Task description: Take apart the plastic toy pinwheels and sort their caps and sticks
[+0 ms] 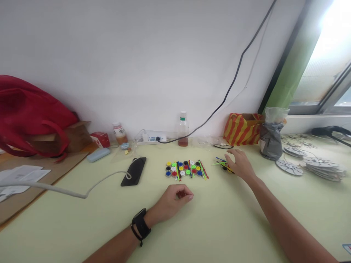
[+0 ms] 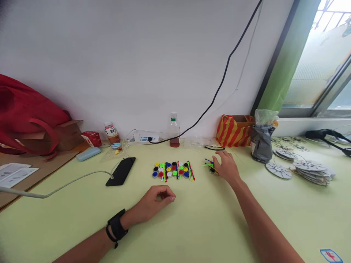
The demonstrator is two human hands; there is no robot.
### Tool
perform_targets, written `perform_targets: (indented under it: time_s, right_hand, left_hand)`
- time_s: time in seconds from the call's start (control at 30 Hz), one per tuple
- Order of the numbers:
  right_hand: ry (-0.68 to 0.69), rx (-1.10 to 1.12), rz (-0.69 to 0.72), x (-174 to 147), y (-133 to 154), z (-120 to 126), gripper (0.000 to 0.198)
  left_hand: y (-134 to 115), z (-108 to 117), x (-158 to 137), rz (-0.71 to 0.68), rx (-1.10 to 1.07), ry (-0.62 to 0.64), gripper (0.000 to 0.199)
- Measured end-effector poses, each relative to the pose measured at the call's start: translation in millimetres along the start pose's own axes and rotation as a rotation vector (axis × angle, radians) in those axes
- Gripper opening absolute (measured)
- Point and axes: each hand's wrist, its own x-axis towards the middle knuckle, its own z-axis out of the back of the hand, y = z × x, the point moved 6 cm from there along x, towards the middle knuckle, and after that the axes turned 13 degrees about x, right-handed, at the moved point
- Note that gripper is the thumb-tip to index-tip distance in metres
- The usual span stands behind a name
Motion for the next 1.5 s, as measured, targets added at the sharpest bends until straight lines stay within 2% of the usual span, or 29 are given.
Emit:
perform_targets:
  time_s: [0.13,0.27,0.33,0.43,0.57,0.7,0.83,0.87,0.93,1.03,1.1,1.17,1.23,1.3,1.37,1.5]
  right_hand:
    - [0.167,-0.075,0.083,24.5,20.1,-21.3,0.037]
    - [0.279,-0.174,0.160,52.9,51.1,-46.7,0.041]
    - [0.316,-0.207,0.188,63.4,69.4,-62.8,0.040]
    - [0.327,-0.257,0.180,71.6,92.2,-87.4,0.035]
    - [0.269,-0.247,0.140,73.8,106.2,-103.1,0.044]
    - [0.167,-0.198,0.136,77.5,106.1,-87.0,0.046]
    - [-0.011,-0.083,0.090,86.3,100.9,-43.7,0.035]
    - [-0.094,0.054,0.075,88.5,100.5,-28.7,0.031]
    - [-0.164,0.404,0.044,92.1,102.1,-5.8,0.027]
    - [-0.184,0.928,-0.087,93.1,111.9,11.3,0.047]
    - [-0.122,1.194,-0.169,90.0,128.3,9.6,0.045]
    - [-0.015,1.305,-0.198,85.1,150.1,3.2,0.037]
    - [0.052,1.345,-0.204,79.8,168.5,-1.5,0.031]
    - [0.090,1.348,-0.208,75.5,180.4,-3.0,0.028]
    - [0.161,1.324,-0.220,71.8,187.0,-3.6,0.031]
    - [0.475,1.240,-0.224,60.9,191.7,-14.7,0.046]
  left_hand:
    - [-18.7,4.5,-2.9,-0.067,0.110,0.003,0.021]
    - [-63.1,23.6,0.6,-0.227,0.281,-0.021,0.015]
    - [-88.2,31.0,8.9,-0.335,0.331,0.029,0.015]
    - [-116.3,43.0,30.4,-0.431,0.417,0.058,0.016]
    - [-130.6,59.9,61.4,-0.451,0.502,0.037,0.017]
    - [-122.4,86.0,77.0,-0.413,0.493,-0.027,0.023]
    - [-96.3,112.9,85.3,-0.300,0.452,-0.095,0.028]
    - [-89.4,116.4,88.0,-0.281,0.430,-0.120,0.029]
    - [-76.0,120.5,95.3,-0.248,0.341,-0.229,0.033]
    - [-51.7,122.8,105.3,-0.132,0.078,-0.553,0.048]
    - [-32.2,112.6,113.8,0.019,-0.072,-0.611,0.057]
    - [-19.7,98.3,123.3,0.093,-0.196,-0.514,0.058]
    - [-15.2,90.0,128.8,0.077,-0.243,-0.409,0.055]
    - [-14.8,90.1,129.8,0.015,-0.228,-0.372,0.050]
    - [-15.3,94.5,128.5,-0.040,-0.202,-0.386,0.045]
    - [-14.8,104.1,125.1,-0.068,-0.170,-0.467,0.045]
